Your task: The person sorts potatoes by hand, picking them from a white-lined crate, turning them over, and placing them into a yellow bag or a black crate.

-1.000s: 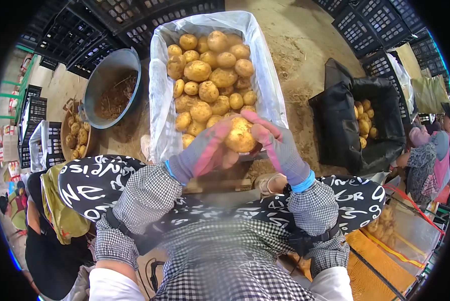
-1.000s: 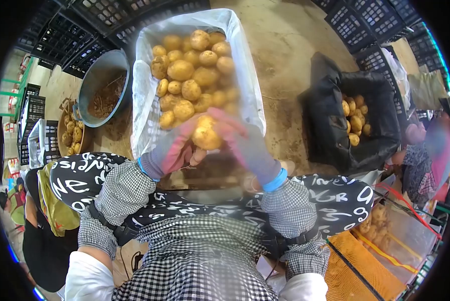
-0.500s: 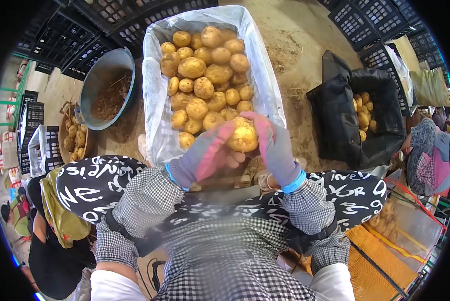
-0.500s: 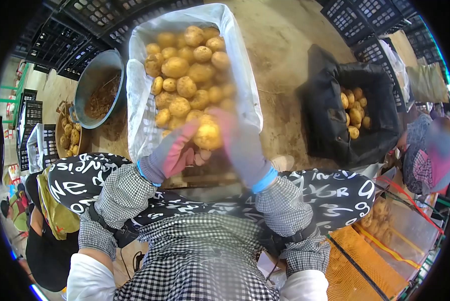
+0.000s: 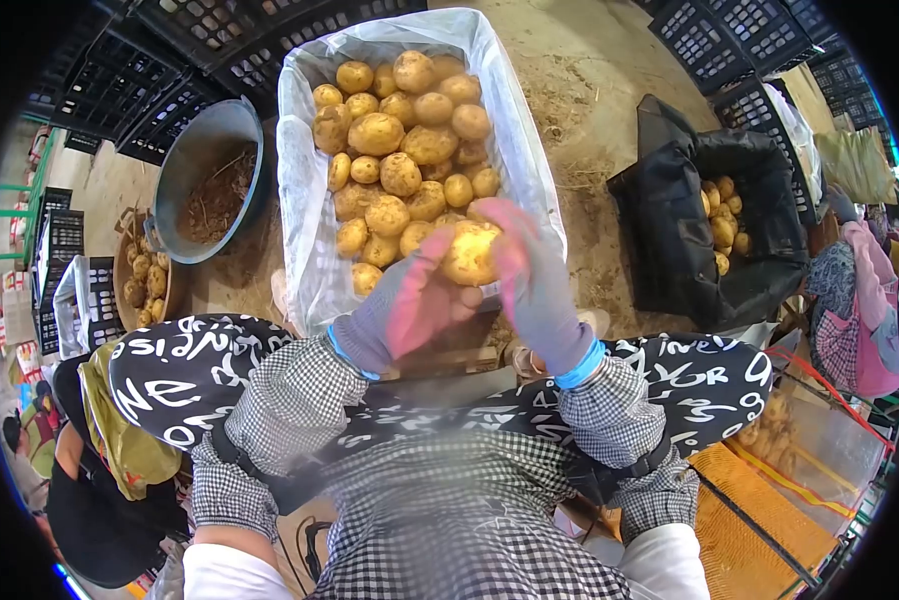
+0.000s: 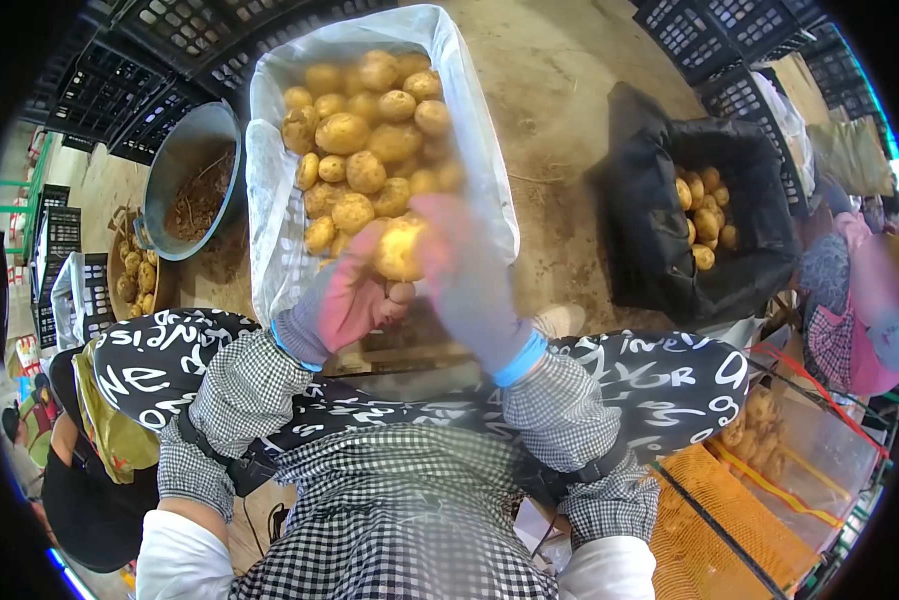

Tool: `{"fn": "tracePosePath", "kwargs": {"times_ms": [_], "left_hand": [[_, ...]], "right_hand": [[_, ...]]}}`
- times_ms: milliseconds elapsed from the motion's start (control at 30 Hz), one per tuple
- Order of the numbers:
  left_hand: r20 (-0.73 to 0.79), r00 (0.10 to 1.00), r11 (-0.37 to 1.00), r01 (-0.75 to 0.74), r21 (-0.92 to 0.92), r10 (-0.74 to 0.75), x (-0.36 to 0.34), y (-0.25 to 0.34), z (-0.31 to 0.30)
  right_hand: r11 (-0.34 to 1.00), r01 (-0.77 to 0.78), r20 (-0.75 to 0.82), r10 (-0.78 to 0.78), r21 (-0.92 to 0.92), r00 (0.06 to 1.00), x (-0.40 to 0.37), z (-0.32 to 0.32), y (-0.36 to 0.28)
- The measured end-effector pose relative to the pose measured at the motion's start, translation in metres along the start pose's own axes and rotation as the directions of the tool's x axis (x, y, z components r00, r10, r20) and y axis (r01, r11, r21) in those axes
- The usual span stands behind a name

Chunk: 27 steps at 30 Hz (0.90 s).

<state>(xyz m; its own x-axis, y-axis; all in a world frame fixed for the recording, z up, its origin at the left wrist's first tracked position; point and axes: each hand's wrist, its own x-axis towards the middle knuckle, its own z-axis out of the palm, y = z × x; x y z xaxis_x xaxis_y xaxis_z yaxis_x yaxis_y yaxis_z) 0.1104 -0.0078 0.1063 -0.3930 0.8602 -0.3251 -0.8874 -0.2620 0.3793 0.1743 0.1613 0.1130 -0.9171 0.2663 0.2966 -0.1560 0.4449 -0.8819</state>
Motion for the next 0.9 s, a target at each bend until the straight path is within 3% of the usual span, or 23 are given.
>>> {"fn": "tracePosePath", "kwargs": {"times_ms": [33,100,133,167,233,267,300,367,400,433,500,567,667,767,867,900], "left_hand": [[0.015,0.999,0.999,-0.029,-0.033,0.029,0.0,-0.001,-0.001],[-0.132,0.988,0.996,-0.079,0.044,0.084,-0.003,-0.006,-0.004],[-0.202,0.972,0.991,-0.102,0.086,0.118,-0.004,-0.008,-0.007],[-0.085,0.994,0.997,-0.06,0.043,0.063,-0.004,-0.006,-0.016],[0.159,0.987,0.999,0.041,-0.025,-0.036,-0.003,0.006,-0.026],[0.067,0.998,1.0,-0.009,0.006,0.009,-0.003,0.004,-0.028],[-0.025,0.998,0.998,-0.055,0.039,0.056,-0.002,0.005,-0.011],[-0.21,0.971,0.993,-0.106,0.052,0.114,-0.003,0.006,0.012],[-0.219,0.966,0.989,-0.118,0.087,0.135,-0.004,0.006,0.019],[-0.228,0.961,0.984,-0.131,0.121,0.156,-0.004,0.007,0.025],[-0.175,0.973,0.969,-0.113,0.219,0.153,-0.005,0.009,0.027],[-0.06,0.995,0.935,-0.057,0.35,0.084,-0.01,0.014,0.021],[-0.076,0.986,0.933,-0.111,0.342,0.145,-0.008,0.009,0.017],[-0.088,0.936,0.808,-0.243,0.537,0.34,-0.006,0.007,0.028],[0.041,0.921,0.702,-0.323,0.635,0.386,-0.004,0.008,0.019],[0.002,0.937,0.787,-0.294,0.542,0.348,-0.003,0.012,0.018]], "right_hand": [[0.991,0.12,0.02,-0.119,-0.067,0.993,0.003,0.0,-0.007],[0.901,0.38,0.122,-0.362,-0.21,0.924,0.013,-0.004,-0.025],[0.882,0.441,0.18,-0.412,-0.167,0.893,0.013,-0.004,-0.027],[0.861,0.495,0.237,-0.46,-0.117,0.856,0.014,-0.004,-0.03],[0.893,0.403,0.288,-0.446,0.198,0.847,-0.003,-0.001,-0.029],[0.951,0.19,0.2,-0.242,0.245,0.95,-0.007,-0.001,-0.026],[0.95,-0.028,0.124,-0.011,0.31,0.992,-0.013,-0.004,-0.023],[0.975,-0.027,-0.151,0.062,0.221,0.987,-0.008,-0.003,-0.007],[0.985,0.034,-0.148,-0.009,0.168,0.989,0.0,-0.005,-0.006],[0.989,0.097,-0.14,-0.08,0.114,0.987,0.007,-0.008,-0.008],[0.968,0.05,-0.076,-0.032,0.244,0.997,0.007,-0.009,-0.006],[0.807,-0.189,0.086,0.17,0.56,0.982,-0.003,-0.006,0.003],[0.629,-0.44,0.205,0.412,0.641,0.888,0.007,-0.019,0.004],[0.659,-0.47,0.373,0.294,0.588,0.88,0.009,-0.019,0.0],[0.695,-0.469,0.339,0.329,0.545,0.881,0.003,-0.006,-0.002],[0.679,-0.477,0.348,0.33,0.558,0.877,0.002,-0.006,-0.004]]}}
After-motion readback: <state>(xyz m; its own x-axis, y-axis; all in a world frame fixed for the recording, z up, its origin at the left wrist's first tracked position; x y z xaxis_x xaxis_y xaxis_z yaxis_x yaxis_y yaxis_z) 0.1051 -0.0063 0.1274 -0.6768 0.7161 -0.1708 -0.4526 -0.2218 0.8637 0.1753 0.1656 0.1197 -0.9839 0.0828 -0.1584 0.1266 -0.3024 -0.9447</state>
